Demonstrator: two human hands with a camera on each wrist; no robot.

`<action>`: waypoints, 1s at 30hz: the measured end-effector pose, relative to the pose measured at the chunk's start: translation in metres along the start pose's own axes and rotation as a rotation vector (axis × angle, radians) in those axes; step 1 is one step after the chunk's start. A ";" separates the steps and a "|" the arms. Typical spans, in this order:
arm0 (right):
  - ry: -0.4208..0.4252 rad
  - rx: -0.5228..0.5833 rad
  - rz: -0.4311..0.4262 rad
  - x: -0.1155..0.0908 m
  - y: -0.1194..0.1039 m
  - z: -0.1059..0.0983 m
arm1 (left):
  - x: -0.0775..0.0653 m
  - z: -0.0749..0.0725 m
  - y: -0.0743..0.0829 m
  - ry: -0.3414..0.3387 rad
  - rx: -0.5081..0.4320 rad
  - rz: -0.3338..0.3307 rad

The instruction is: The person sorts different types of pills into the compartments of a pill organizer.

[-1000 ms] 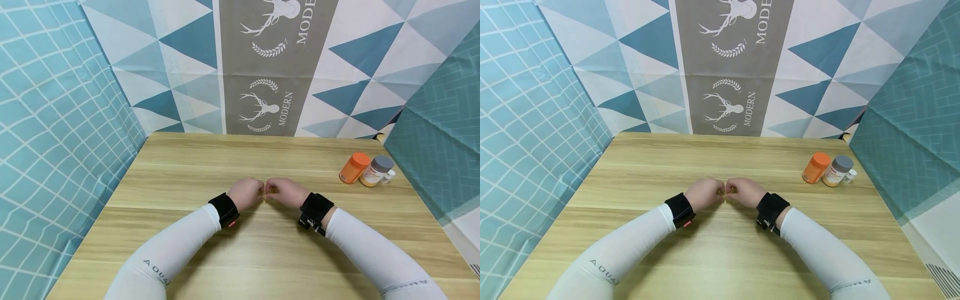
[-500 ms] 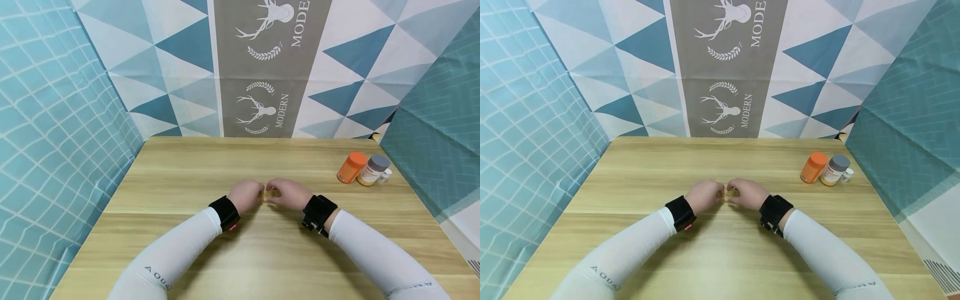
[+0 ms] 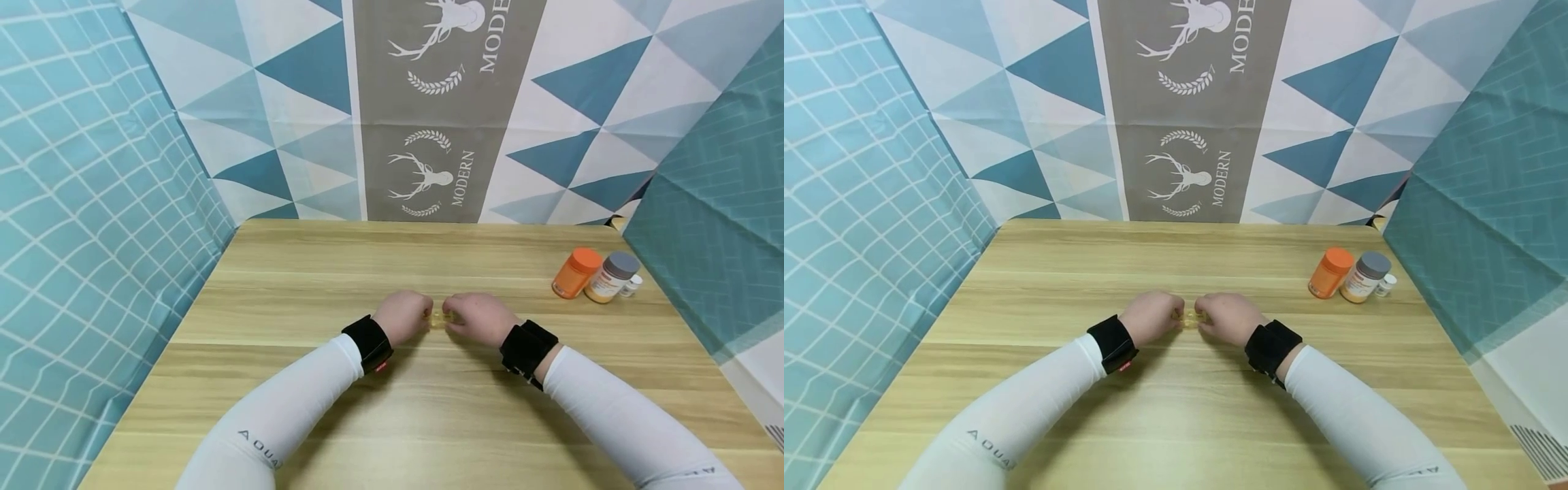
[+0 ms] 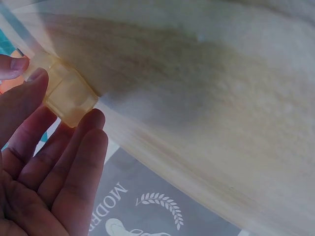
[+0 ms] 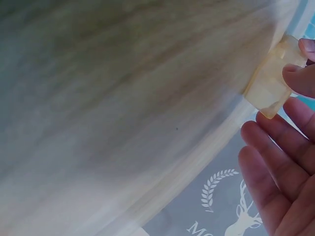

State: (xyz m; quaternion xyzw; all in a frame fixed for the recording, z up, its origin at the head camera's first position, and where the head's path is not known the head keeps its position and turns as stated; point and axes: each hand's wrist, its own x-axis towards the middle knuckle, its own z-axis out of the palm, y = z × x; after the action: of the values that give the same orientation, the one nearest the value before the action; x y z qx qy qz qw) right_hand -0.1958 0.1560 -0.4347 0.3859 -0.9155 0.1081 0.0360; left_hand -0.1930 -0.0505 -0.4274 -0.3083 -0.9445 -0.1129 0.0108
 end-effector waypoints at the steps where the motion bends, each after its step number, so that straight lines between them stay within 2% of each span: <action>1: 0.002 0.003 -0.002 0.000 0.001 0.000 | 0.000 0.000 0.000 0.001 -0.005 0.001; 8: 0.043 0.049 0.008 0.003 0.004 -0.008 | 0.001 -0.001 -0.001 0.001 -0.005 -0.003; 12: 0.086 0.092 0.096 0.008 0.008 -0.011 | 0.001 0.000 -0.001 0.008 0.009 0.005; 15: 0.089 0.119 0.192 0.014 0.011 -0.008 | 0.001 0.000 -0.001 0.009 0.012 0.009; 18: 0.080 0.120 0.248 0.019 0.013 -0.004 | 0.001 0.000 -0.001 0.005 0.009 0.011; 26: -0.008 0.065 0.205 0.024 0.013 0.004 | 0.001 0.000 0.000 -0.009 0.011 -0.002; 30: -0.042 0.075 0.210 0.023 0.014 0.005 | 0.001 -0.001 0.001 -0.014 0.007 -0.014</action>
State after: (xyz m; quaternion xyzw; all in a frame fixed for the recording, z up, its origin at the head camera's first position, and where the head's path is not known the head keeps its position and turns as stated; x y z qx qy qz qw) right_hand -0.2216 0.1488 -0.4385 0.2912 -0.9467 0.1373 -0.0093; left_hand -0.1929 -0.0495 -0.4266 -0.3026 -0.9470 -0.1078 0.0046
